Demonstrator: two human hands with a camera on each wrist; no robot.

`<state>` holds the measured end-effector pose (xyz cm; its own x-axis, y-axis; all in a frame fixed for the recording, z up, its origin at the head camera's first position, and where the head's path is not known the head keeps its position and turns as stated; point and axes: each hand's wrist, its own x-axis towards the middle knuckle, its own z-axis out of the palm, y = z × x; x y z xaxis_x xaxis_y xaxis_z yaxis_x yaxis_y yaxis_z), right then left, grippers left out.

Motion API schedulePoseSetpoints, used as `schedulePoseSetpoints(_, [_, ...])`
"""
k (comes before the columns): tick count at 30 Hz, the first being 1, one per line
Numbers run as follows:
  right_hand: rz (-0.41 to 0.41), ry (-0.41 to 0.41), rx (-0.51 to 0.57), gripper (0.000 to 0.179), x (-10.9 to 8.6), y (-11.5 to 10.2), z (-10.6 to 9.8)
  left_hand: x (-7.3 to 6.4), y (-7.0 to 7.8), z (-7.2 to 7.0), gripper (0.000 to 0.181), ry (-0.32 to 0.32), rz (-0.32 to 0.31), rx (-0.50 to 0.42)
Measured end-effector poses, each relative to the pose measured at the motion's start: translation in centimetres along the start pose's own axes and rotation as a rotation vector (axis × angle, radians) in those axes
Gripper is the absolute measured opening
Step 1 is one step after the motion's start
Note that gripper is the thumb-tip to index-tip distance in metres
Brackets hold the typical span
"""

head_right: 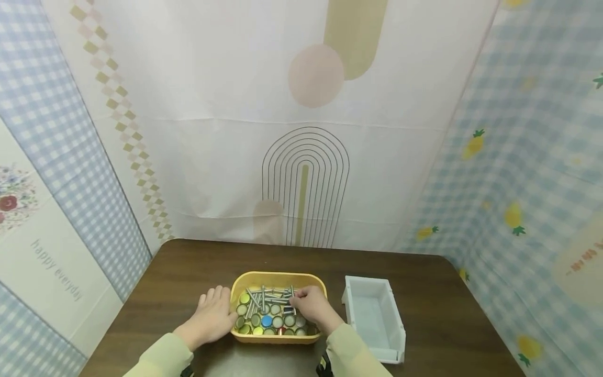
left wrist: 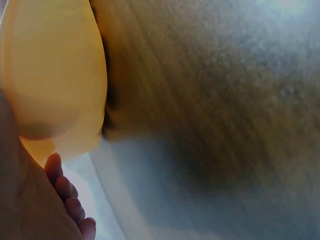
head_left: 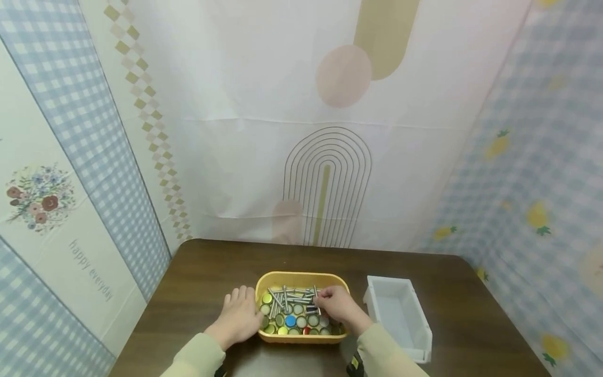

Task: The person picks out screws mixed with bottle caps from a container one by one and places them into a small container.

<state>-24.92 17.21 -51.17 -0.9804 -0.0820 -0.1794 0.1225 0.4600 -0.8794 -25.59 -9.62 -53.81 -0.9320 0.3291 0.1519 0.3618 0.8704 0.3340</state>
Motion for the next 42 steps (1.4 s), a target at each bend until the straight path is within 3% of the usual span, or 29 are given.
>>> schedulePoseSetpoints(8, [-0.031,-0.012,-0.002,0.02,-0.3,-0.3,-0.4,0.4,-0.3,-0.7,0.037,0.055,0.089,0.133])
schedulePoseSetpoints(12, [-0.061,-0.028,0.005,0.019,-0.3,-0.1,-0.4,0.9,-0.1,-1.0,0.046,0.009,0.043,0.135])
schedulePoseSetpoints(19, [-0.09,-0.045,-0.039,0.023,-0.3,-0.2,-0.7,1.3,0.6,-1.0,0.04,-0.109,-0.006,0.091])
schedulePoseSetpoints(32, [-0.076,0.004,0.049,0.024,-1.1,-0.5,-3.2,1.3,0.3,-0.8,0.033,-0.077,-0.018,0.092])
schedulePoseSetpoints(42, [-0.004,0.061,0.059,0.029,-1.9,0.5,-6.2,1.1,0.2,-0.7,0.034,-0.105,-0.021,0.076])
